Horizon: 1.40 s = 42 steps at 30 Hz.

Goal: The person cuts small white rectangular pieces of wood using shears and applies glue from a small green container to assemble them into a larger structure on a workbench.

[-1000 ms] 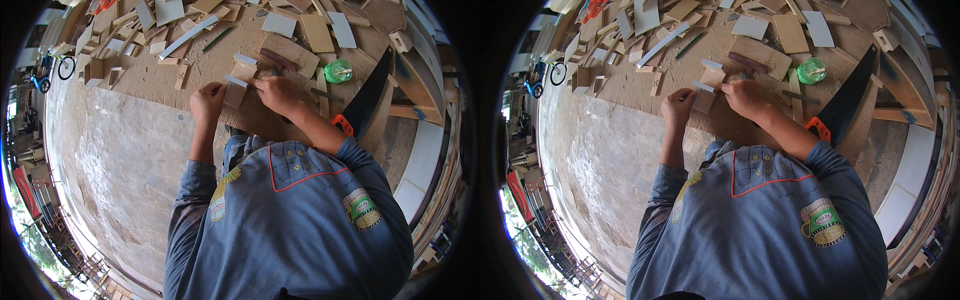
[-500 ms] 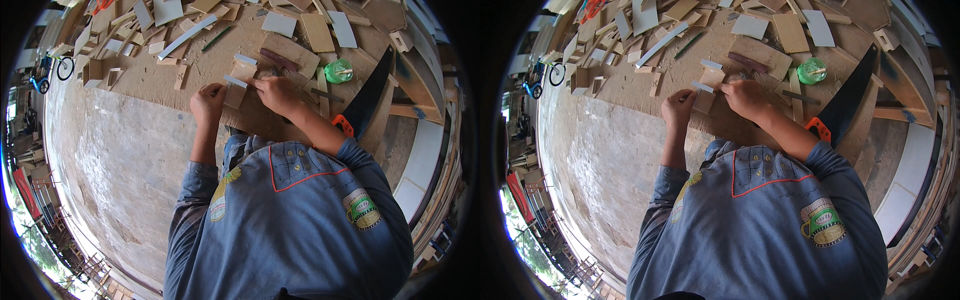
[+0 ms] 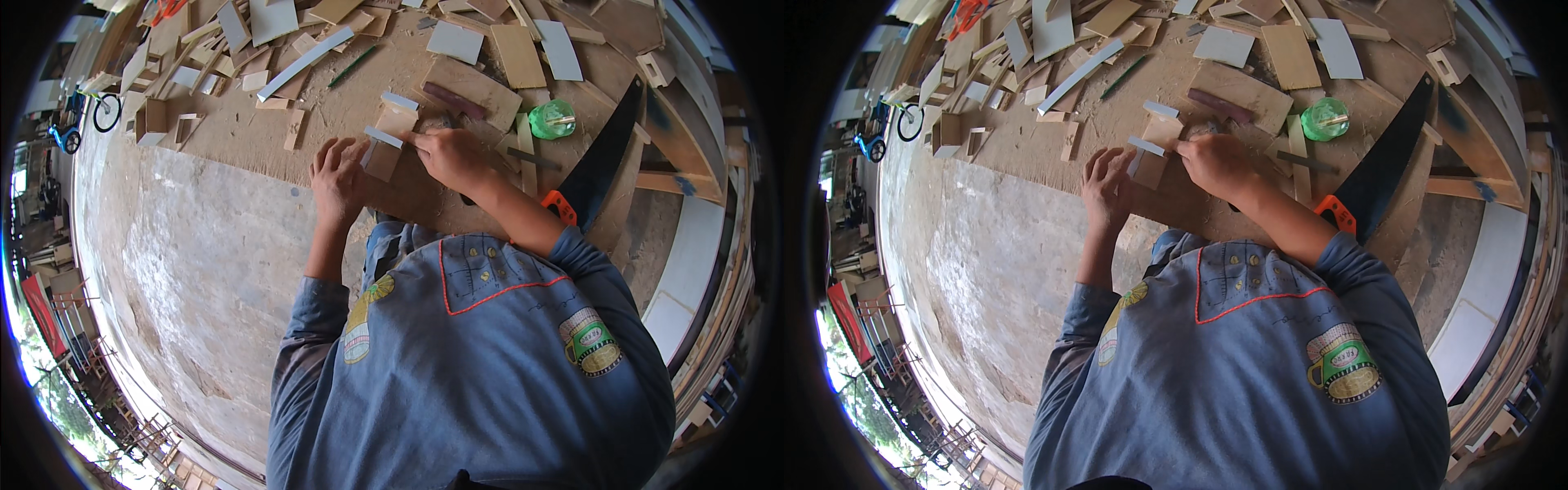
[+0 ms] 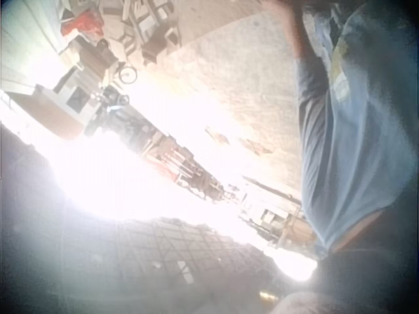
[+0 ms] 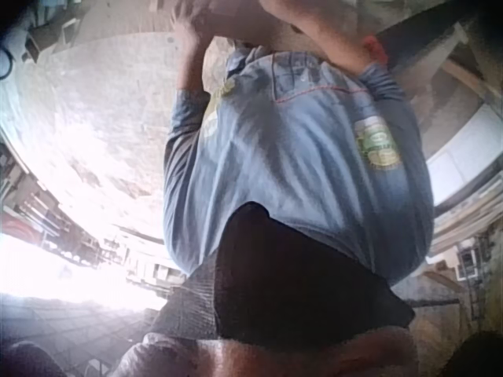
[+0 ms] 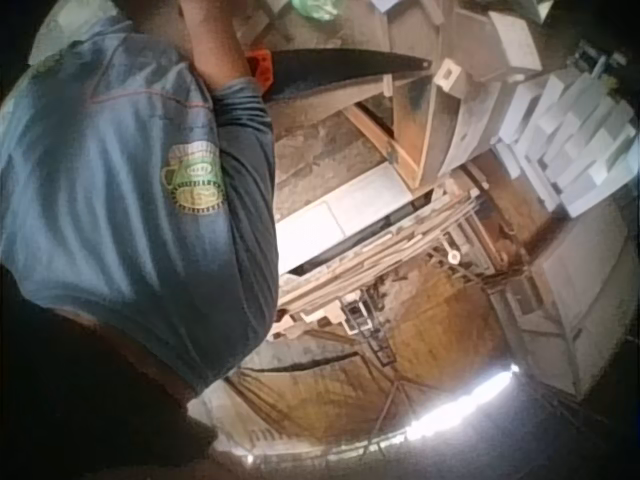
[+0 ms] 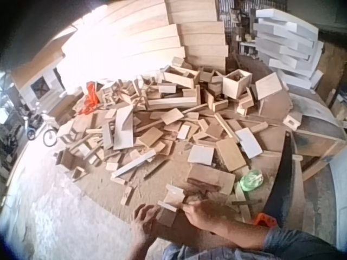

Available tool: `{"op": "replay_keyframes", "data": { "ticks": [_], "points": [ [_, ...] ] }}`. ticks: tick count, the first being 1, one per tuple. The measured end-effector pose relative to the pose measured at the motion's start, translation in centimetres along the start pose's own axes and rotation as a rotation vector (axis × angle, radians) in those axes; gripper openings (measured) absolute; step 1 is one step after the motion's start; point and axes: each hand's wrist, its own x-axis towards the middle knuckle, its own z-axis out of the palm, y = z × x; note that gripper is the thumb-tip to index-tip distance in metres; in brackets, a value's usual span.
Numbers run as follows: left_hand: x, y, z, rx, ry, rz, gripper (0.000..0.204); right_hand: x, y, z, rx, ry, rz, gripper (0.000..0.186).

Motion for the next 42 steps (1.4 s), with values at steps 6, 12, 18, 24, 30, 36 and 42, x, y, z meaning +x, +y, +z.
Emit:
{"op": "replay_keyframes", "data": {
  "ticks": [6, 12, 18, 24, 30, 36, 42],
  "points": [
    [-1.4, 0.4, -1.1, 0.210, -0.215, 0.066, 0.060, 0.1, -0.1, -0.2, -0.005, -0.012, -0.004, 0.027],
    [-1.7, 0.3, -0.9, 0.254, -0.236, 0.050, 0.064, 0.1, 0.0, -0.2, 0.020, -0.013, -0.003, 0.027],
    [-1.1, 0.3, -0.7, 0.207, -0.214, 0.030, 0.066, 0.1, -0.1, -0.2, 0.034, -0.001, -0.011, 0.027],
    [-1.0, 0.4, -0.6, 0.264, -0.225, 0.043, 0.066, 0.2, -0.1, -0.3, 0.022, -0.021, 0.007, 0.026],
    [-0.9, 0.7, -0.7, 0.270, -0.240, 0.046, 0.068, 0.1, 0.1, 0.0, 0.032, -0.006, 0.002, 0.027],
    [-0.9, 0.7, -0.8, 0.272, -0.254, 0.049, 0.070, 0.1, -0.1, -0.4, 0.010, -0.031, -0.005, 0.028],
    [-1.2, 0.1, -0.4, 0.299, -0.230, 0.070, 0.073, 0.1, -0.6, -1.1, 0.030, -0.056, 0.011, 0.026]
  ]
}}
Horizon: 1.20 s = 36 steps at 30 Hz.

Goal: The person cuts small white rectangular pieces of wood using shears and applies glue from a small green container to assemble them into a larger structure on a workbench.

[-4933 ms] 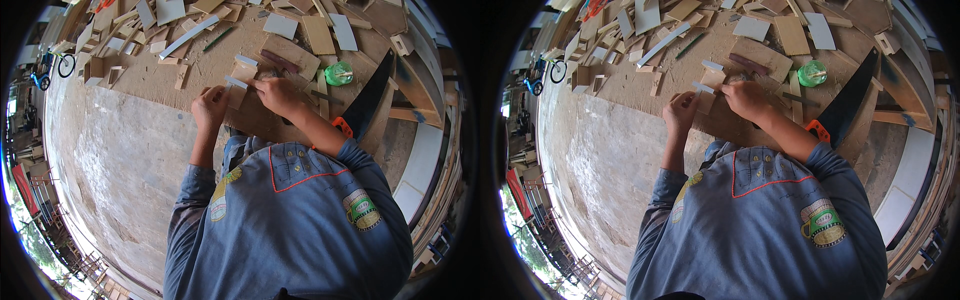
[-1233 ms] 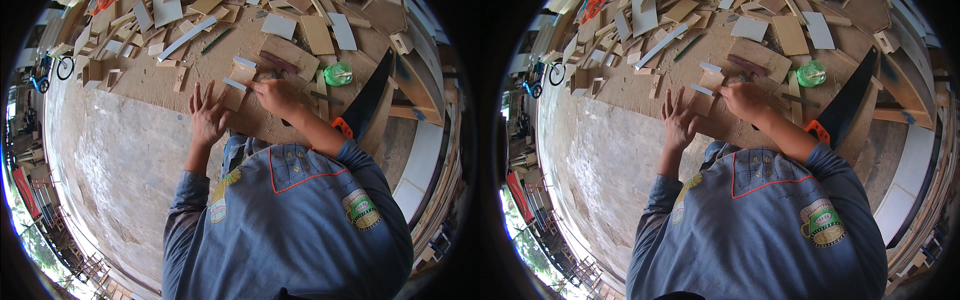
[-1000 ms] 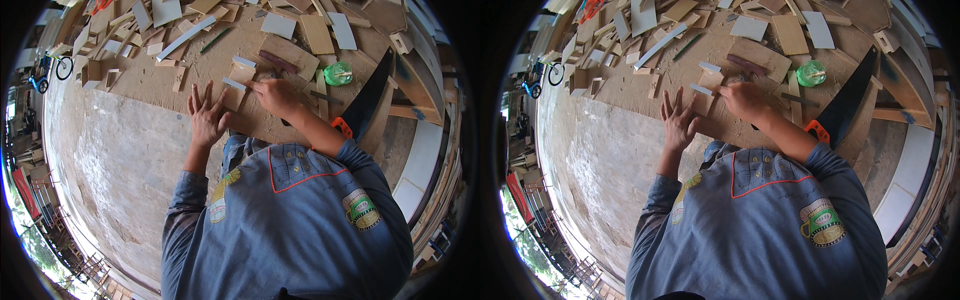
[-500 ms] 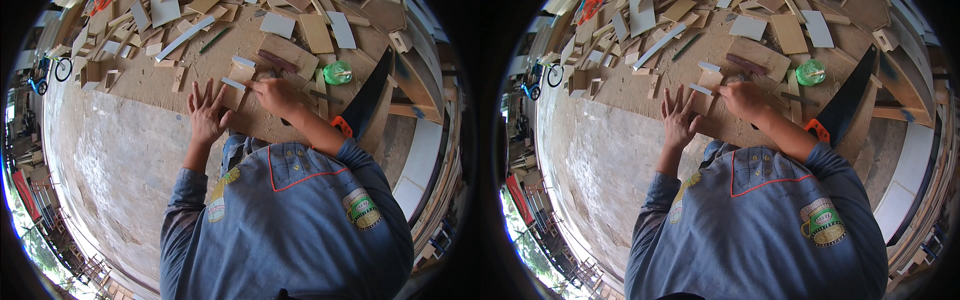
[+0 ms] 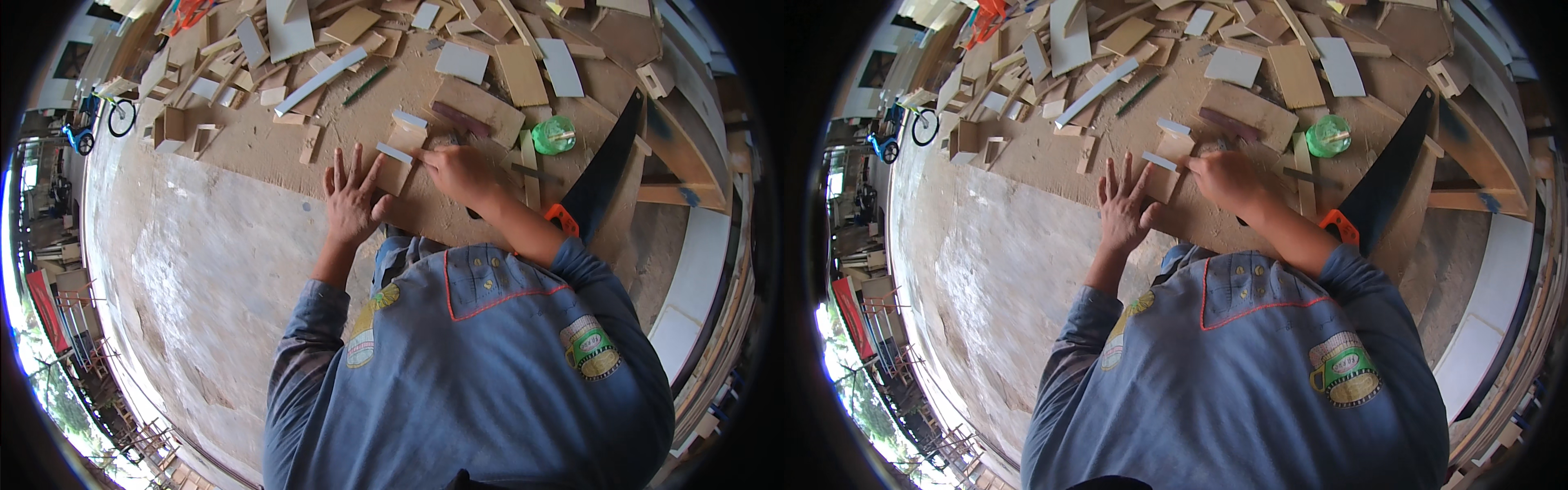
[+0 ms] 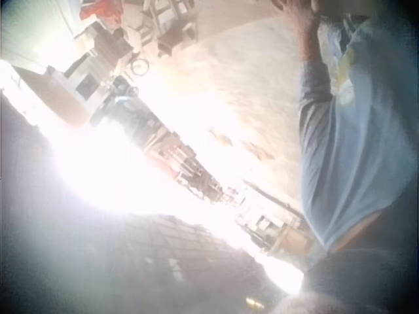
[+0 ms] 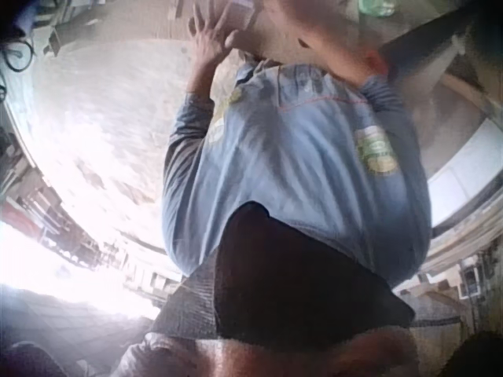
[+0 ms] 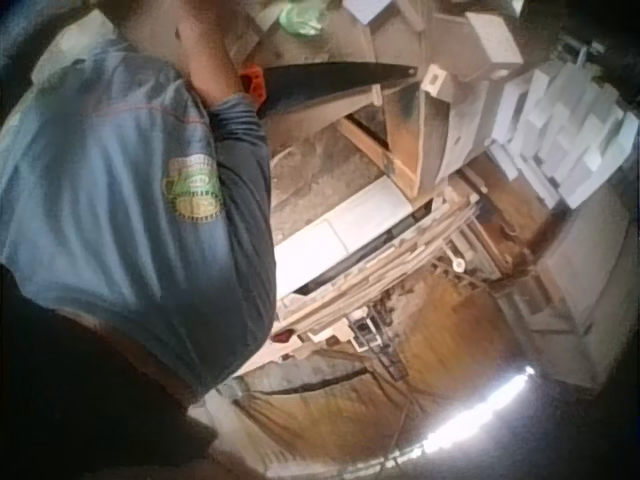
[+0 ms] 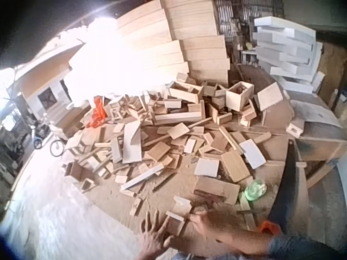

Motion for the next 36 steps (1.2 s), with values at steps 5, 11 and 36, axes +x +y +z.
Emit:
{"op": "replay_keyframes", "data": {
  "ticks": [5, 11, 36],
  "points": [
    [-0.3, -0.3, 0.3, -0.069, 0.059, 0.015, 0.085, -0.2, 0.5, 0.8, 0.041, -0.003, 0.021, 0.031],
    [1.4, -2.3, -0.9, -0.318, 0.275, -0.134, 0.071, -0.4, -0.1, 0.3, 0.023, -0.025, 0.031, 0.034],
    [18.3, -14.5, -2.1, -0.434, 0.176, -0.130, 0.020, -10.5, -1.2, -6.0, -0.078, 0.483, 0.616, 0.031]
  ]
}}
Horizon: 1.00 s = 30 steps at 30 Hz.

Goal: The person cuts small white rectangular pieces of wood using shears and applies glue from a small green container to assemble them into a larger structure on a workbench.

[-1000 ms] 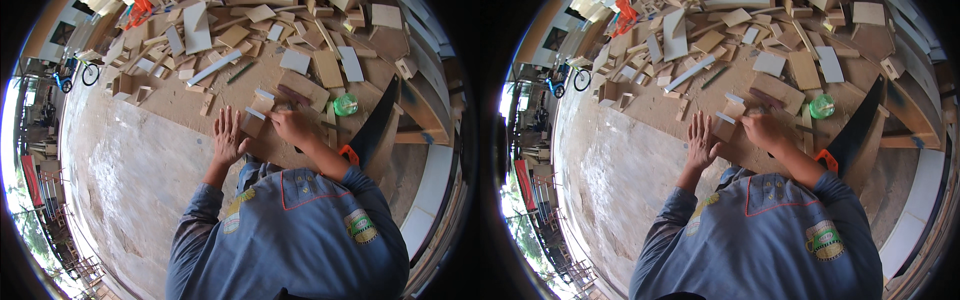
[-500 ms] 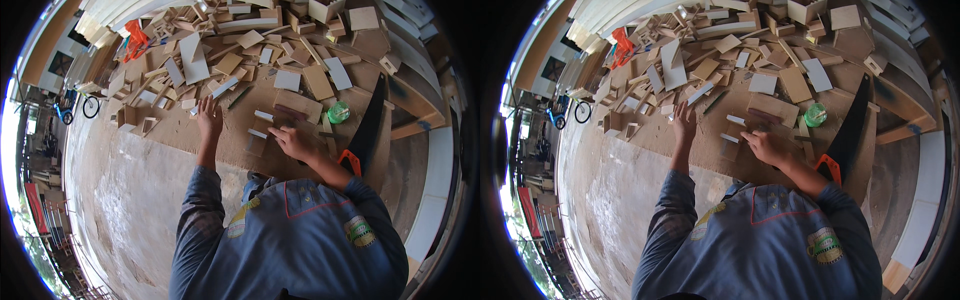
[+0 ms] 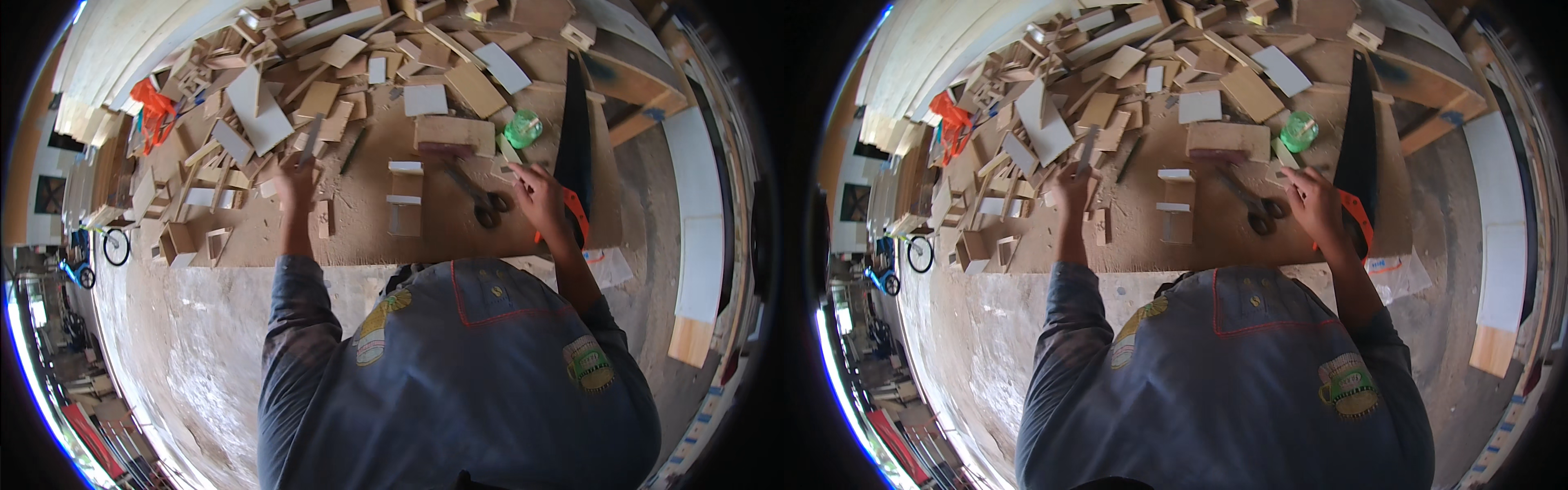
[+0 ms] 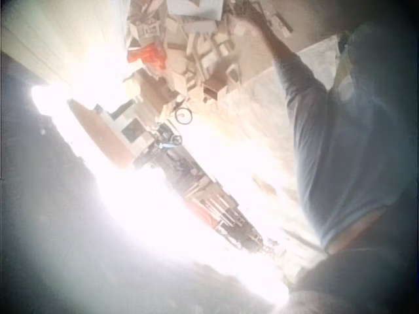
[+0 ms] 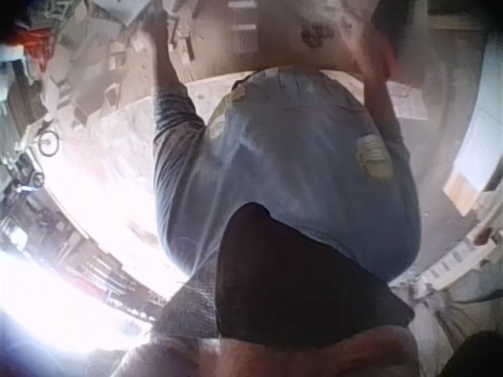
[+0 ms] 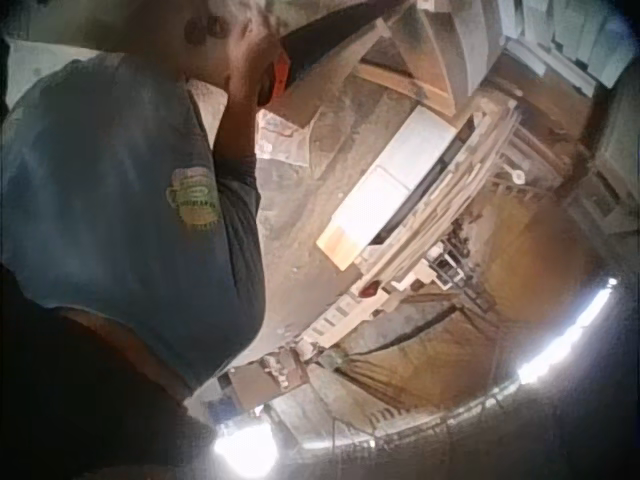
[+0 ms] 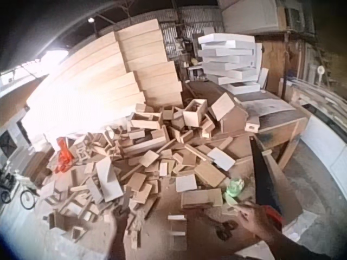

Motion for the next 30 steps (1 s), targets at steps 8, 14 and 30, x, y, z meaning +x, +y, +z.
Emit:
{"op": "replay_keyframes", "data": {
  "ticks": [8, 14, 30],
  "points": [
    [-2.7, 1.3, -3.8, -1.414, -0.287, -0.415, 0.028, -1.5, 1.4, 0.7, -0.143, 0.164, 0.037, 0.028],
    [-4.7, 4.2, -5.0, -1.311, -0.363, -0.459, 0.025, 1.2, 0.8, 1.2, -0.269, 0.064, 0.040, 0.026],
    [-7.4, 7.2, -5.7, -0.081, 0.200, 0.183, 0.025, -0.6, -5.9, 3.9, 0.920, -0.410, 0.459, 0.016]
  ]
}}
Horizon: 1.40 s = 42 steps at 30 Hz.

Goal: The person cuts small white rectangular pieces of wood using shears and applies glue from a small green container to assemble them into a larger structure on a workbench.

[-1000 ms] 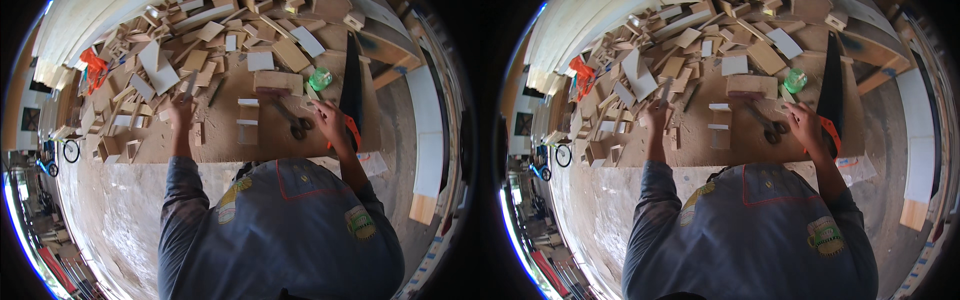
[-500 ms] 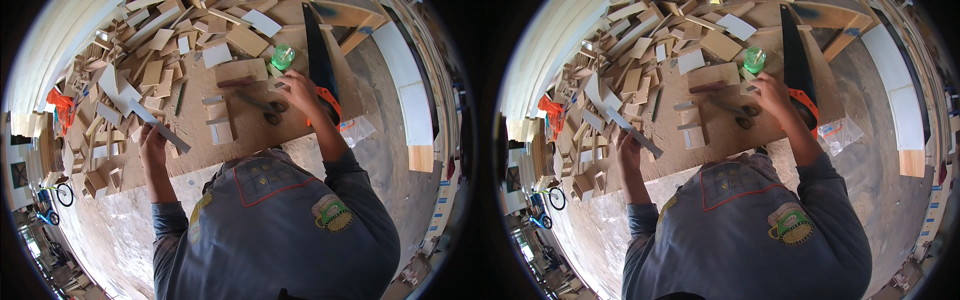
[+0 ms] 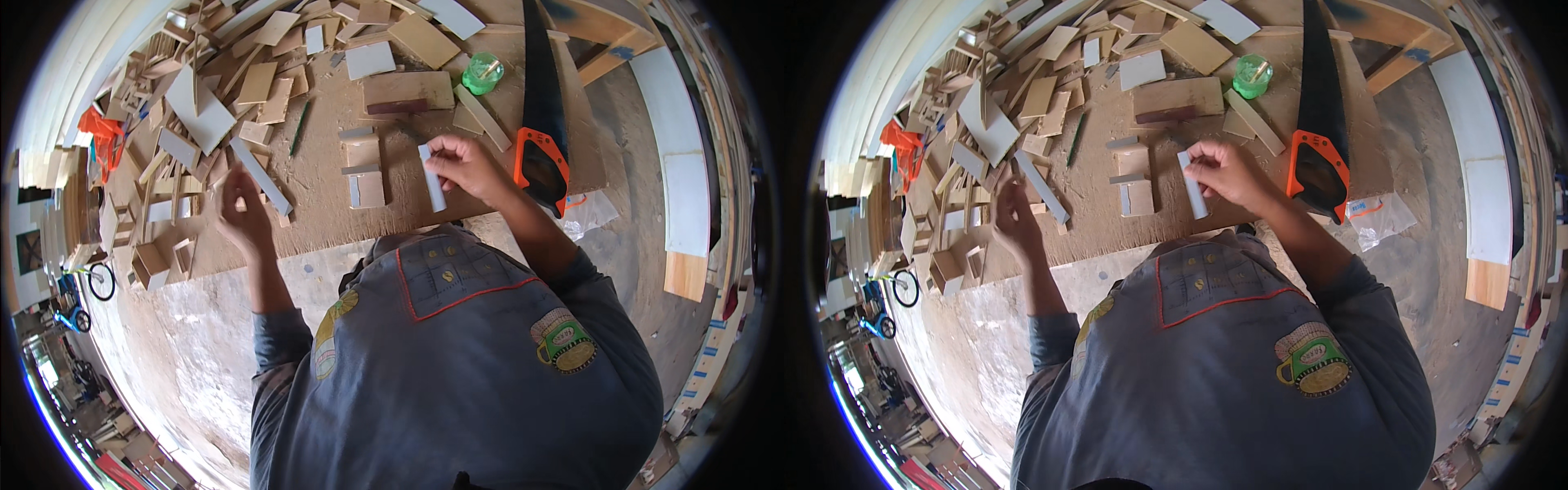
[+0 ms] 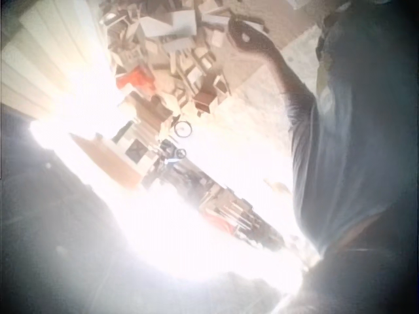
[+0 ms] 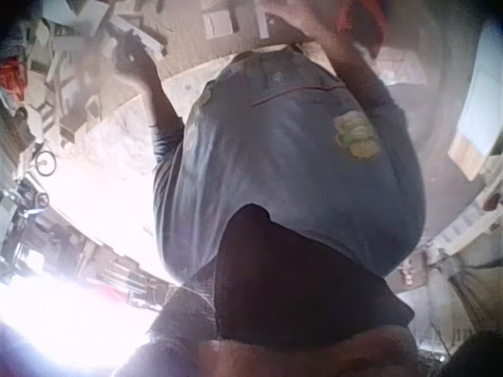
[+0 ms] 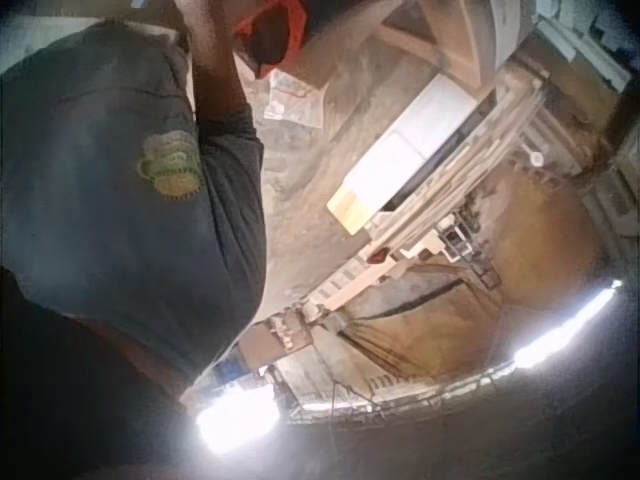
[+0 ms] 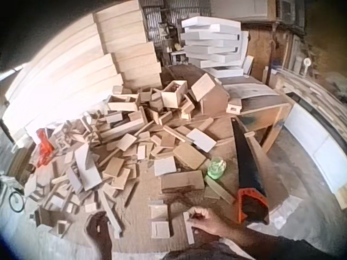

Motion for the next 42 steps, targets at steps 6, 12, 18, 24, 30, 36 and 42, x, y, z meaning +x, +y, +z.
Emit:
{"op": "replay_keyframes", "data": {
  "ticks": [6, 12, 18, 24, 30, 36, 42],
  "points": [
    [-9.0, 8.3, 1.6, -0.541, -0.659, -0.352, 0.020, 0.4, 0.0, 2.9, 0.142, -0.029, 0.027, 0.014],
    [-11.7, 9.1, 5.3, -0.804, -0.882, -0.620, 0.025, 0.4, 1.6, 3.5, -0.141, -0.090, -0.196, 0.008],
    [-13.7, 8.5, 5.2, -0.781, -0.755, -0.868, 0.024, 3.9, 4.1, 0.0, -0.229, 0.132, -0.265, 0.012],
    [-15.6, 7.3, 6.5, -0.694, -0.543, -1.014, 0.023, 4.5, 1.9, -4.0, -0.302, 0.055, -0.266, 0.014],
    [-15.7, 7.6, 7.5, -0.680, -0.419, -1.031, 0.023, 4.7, 1.7, -5.3, -0.244, -0.041, -0.257, 0.013],
    [-14.6, 8.4, 7.5, -0.610, -0.404, -1.057, 0.027, 4.0, -0.7, -6.6, -0.348, -0.112, -0.275, 0.013],
    [-13.5, 9.0, 7.6, -0.505, -0.429, -1.126, 0.029, 4.4, -1.4, -8.9, -0.337, -0.097, -0.368, 0.014]
  ]
}}
